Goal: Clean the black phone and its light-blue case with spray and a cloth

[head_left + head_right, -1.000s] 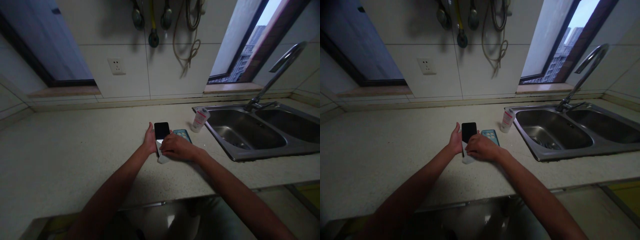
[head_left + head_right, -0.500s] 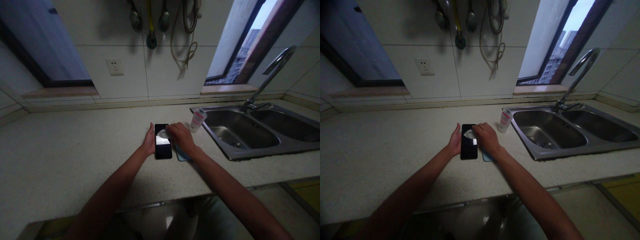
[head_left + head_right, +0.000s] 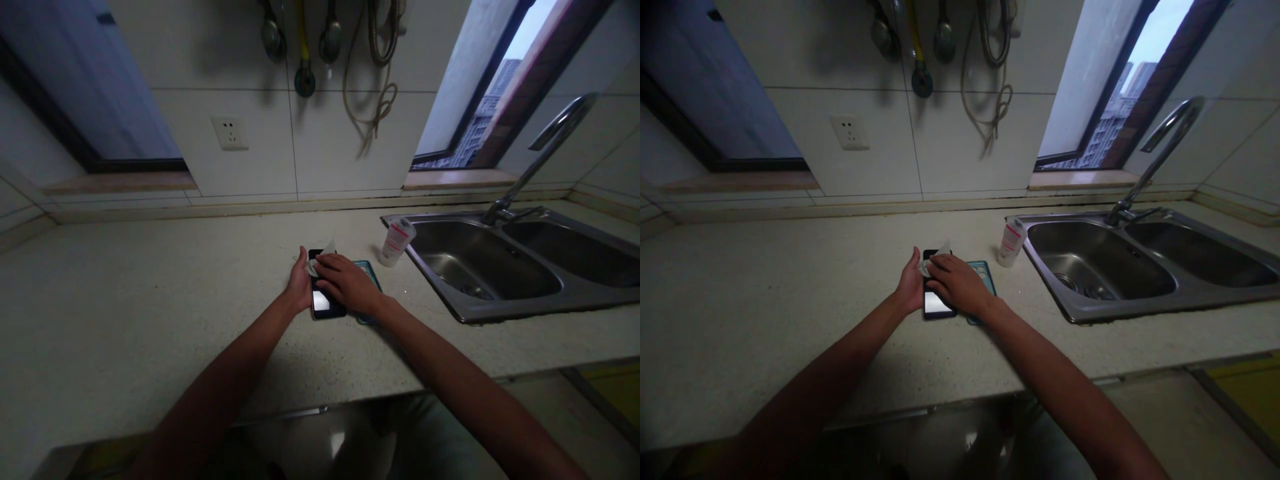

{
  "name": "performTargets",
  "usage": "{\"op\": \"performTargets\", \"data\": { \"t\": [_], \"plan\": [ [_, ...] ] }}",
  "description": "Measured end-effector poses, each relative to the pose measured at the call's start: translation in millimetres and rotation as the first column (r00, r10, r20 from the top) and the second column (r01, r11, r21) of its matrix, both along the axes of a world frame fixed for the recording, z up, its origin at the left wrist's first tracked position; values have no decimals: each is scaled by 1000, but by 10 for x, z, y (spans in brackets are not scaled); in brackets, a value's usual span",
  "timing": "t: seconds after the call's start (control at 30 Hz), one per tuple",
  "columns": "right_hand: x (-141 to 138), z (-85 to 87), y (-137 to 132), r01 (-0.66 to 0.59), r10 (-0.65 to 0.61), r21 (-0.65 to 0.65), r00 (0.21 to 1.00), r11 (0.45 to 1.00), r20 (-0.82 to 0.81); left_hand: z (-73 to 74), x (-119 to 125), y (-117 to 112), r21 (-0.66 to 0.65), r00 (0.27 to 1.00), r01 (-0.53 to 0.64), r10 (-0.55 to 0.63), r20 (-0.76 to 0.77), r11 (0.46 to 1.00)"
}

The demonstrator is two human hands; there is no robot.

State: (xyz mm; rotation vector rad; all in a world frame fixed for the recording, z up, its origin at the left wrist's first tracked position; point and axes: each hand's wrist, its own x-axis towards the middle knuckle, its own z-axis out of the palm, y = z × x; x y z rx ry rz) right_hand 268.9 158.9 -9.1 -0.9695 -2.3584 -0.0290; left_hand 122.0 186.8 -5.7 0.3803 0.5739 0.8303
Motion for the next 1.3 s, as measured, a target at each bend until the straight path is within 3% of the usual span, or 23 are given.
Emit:
{"op": "performTargets", "data": {
  "t": [0.23,0.43,0.67,0.93,1.13,1.3],
  "plan": [
    [89,87,-123,-258,278,-154,952,954,128,-43,-40,55,10,994,-107,107,15,994],
    [135,150,-155,-287,358,-384,925,878,126,-55,-76,66,-2,997,-67,67,32,998],
    [334,237,-104,-203,253,-439,966,875,58,-127,-103,115,42,999,15,-17,51,999],
    [327,115,-11,-50,19,-247,992,968,-127,-83,-45,92,62,998,7,-11,58,998],
    [244,-44,49,105,-148,-146,935,984,-323,-78,-40,89,79,999,-13,10,44,997],
    [231,-100,89,174,-249,-197,844,965,-476,-99,-44,67,112,996,45,-52,66,993]
  ]
}}
